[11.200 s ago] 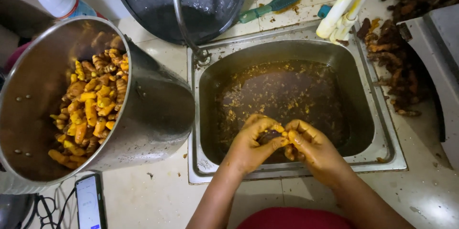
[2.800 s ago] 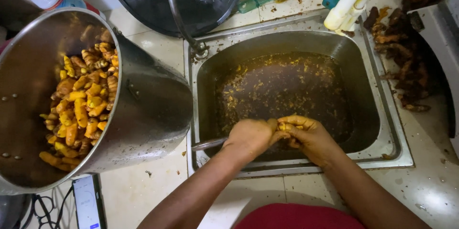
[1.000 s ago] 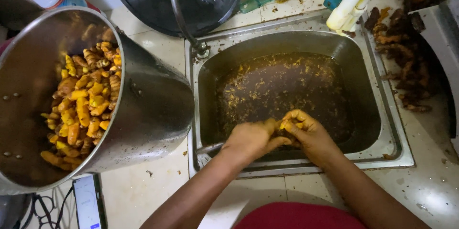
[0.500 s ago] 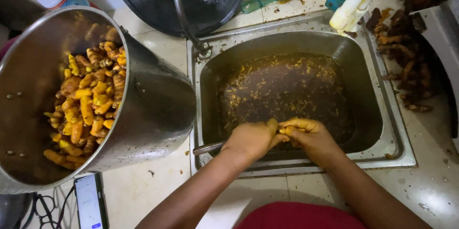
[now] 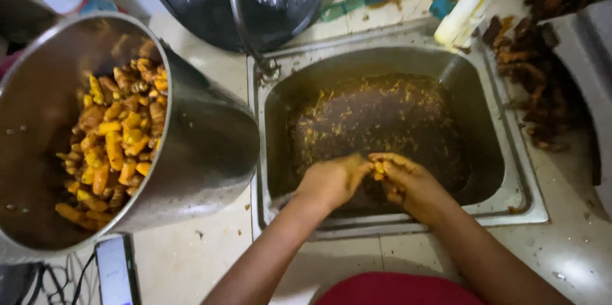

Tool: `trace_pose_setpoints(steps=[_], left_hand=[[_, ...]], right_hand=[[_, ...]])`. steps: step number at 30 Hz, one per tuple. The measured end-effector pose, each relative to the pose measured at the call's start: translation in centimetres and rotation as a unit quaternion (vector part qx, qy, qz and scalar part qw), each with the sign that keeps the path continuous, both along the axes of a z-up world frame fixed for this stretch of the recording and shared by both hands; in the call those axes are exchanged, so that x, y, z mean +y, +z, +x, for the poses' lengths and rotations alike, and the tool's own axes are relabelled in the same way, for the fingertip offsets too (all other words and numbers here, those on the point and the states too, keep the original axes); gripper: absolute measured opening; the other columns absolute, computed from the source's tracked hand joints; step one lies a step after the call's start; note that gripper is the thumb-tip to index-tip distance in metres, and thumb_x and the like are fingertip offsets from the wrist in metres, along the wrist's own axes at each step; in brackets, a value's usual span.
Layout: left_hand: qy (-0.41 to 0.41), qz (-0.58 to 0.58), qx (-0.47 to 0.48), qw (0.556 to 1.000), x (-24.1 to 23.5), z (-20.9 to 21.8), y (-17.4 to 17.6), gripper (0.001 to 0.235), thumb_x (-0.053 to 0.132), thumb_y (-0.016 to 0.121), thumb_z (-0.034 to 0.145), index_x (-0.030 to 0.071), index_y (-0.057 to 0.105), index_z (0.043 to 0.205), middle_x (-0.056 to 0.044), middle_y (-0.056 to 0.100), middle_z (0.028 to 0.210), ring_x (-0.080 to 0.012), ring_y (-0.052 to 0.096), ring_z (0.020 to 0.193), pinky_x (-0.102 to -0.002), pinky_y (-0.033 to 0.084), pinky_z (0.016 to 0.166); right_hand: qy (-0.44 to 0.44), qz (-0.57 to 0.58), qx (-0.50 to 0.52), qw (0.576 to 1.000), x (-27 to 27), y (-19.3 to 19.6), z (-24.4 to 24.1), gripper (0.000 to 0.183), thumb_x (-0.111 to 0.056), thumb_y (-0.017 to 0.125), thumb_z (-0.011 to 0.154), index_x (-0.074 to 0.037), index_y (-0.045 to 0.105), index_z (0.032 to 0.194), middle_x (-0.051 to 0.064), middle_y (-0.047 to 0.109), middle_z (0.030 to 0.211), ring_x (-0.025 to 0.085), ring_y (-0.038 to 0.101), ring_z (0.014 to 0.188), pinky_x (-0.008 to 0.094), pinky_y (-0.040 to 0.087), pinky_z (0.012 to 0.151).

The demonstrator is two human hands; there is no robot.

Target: Washing and scrubbing turmeric roots in a sink filled with water to clean them

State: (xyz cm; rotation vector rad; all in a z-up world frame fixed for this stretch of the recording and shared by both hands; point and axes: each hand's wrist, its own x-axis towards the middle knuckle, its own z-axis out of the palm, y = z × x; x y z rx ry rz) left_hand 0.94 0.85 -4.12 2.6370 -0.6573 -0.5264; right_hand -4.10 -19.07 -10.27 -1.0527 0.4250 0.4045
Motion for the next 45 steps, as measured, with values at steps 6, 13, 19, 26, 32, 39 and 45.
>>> trace_pose_setpoints(steps=[6, 13, 19, 26, 32, 39, 45], left_hand=[[0.251, -0.435, 0.177, 0.847, 2.8, 2.1, -3.2, 0.032, 0.030, 0.055, 0.108, 0.011, 0.068, 0.086, 0.001, 0.054, 0.046, -0.0121, 0.054, 0.036, -0.020, 0.041, 0.033], [0.401, -0.524, 0.265, 0.704, 6.3, -0.3, -8.1, 0.020, 0.035, 0.064, 0.103, 0.016, 0.069, 0.100, -0.004, 0.062, 0.064, -0.0155, 0.052, 0.041, -0.029, 0.037, 0.032], [0.395, -0.542, 0.384, 0.635, 6.8, -4.0, -6.3, 0.024, 0.011, 0.052, 0.095, 0.013, 0.060, 0.117, -0.007, 0.051, 0.062, -0.0185, 0.052, 0.040, -0.035, 0.050, 0.031], [0.351, -0.620, 0.319, 0.625, 7.7, -5.5, -9.2, 0.020, 0.023, 0.057, 0.103, 0.007, 0.066, 0.113, -0.008, 0.057, 0.067, -0.0179, 0.052, 0.045, -0.032, 0.051, 0.042], [0.432, -0.618, 0.389, 0.530, 9.0, -4.5, -3.4, 0.037, 0.040, 0.049, 0.107, 0.014, 0.063, 0.129, -0.007, 0.051, 0.063, -0.0176, 0.045, 0.034, -0.036, 0.045, 0.030], [0.459, -0.580, 0.394, 0.546, 8.4, -3.9, -3.4, 0.033, 0.020, 0.057, 0.099, 0.015, 0.068, 0.129, -0.005, 0.053, 0.065, -0.0132, 0.042, 0.038, -0.026, 0.030, 0.029], [0.444, -0.575, 0.380, 0.573, 8.4, -3.3, -3.9, 0.045, 0.017, 0.051, 0.099, 0.013, 0.060, 0.143, -0.009, 0.054, 0.063, -0.0173, 0.045, 0.036, -0.025, 0.033, 0.033]], right_hand=[[0.013, 0.107, 0.004, 0.994, -0.5, 0.6, 0.1, 0.042, -0.024, 0.056, 0.101, -0.005, 0.062, 0.137, 0.010, 0.060, 0.098, 0.011, 0.045, 0.067, 0.019, 0.033, 0.051], [-0.036, 0.037, -0.074, 0.996, 6.6, 12.8, 4.4, 0.020, -0.020, 0.058, 0.103, -0.008, 0.067, 0.116, 0.005, 0.062, 0.091, 0.012, 0.049, 0.068, 0.025, 0.033, 0.056], [0.067, -0.227, -0.289, 0.928, 21.7, 32.6, 7.5, 0.024, -0.022, 0.063, 0.096, -0.015, 0.073, 0.117, -0.001, 0.076, 0.107, 0.012, 0.069, 0.088, 0.026, 0.052, 0.070], [0.143, -0.478, -0.617, 0.609, 23.7, 29.7, 14.6, 0.038, -0.021, 0.056, 0.102, -0.011, 0.057, 0.139, 0.015, 0.058, 0.135, 0.033, 0.054, 0.125, 0.049, 0.036, 0.107], [0.087, -0.513, -0.464, 0.717, 8.2, 11.1, 19.9, 0.025, -0.020, 0.052, 0.108, -0.007, 0.068, 0.123, 0.009, 0.071, 0.116, 0.023, 0.064, 0.105, 0.036, 0.048, 0.093], [0.123, -0.637, -0.273, 0.710, -5.8, -18.3, 21.6, 0.046, -0.048, 0.049, 0.103, -0.017, 0.066, 0.133, 0.009, 0.069, 0.133, 0.033, 0.065, 0.119, 0.042, 0.047, 0.103], [0.265, -0.803, -0.084, 0.527, 5.3, -26.5, 19.4, 0.051, -0.047, 0.064, 0.087, -0.028, 0.063, 0.135, 0.014, 0.064, 0.131, 0.036, 0.058, 0.128, 0.056, 0.031, 0.123]])
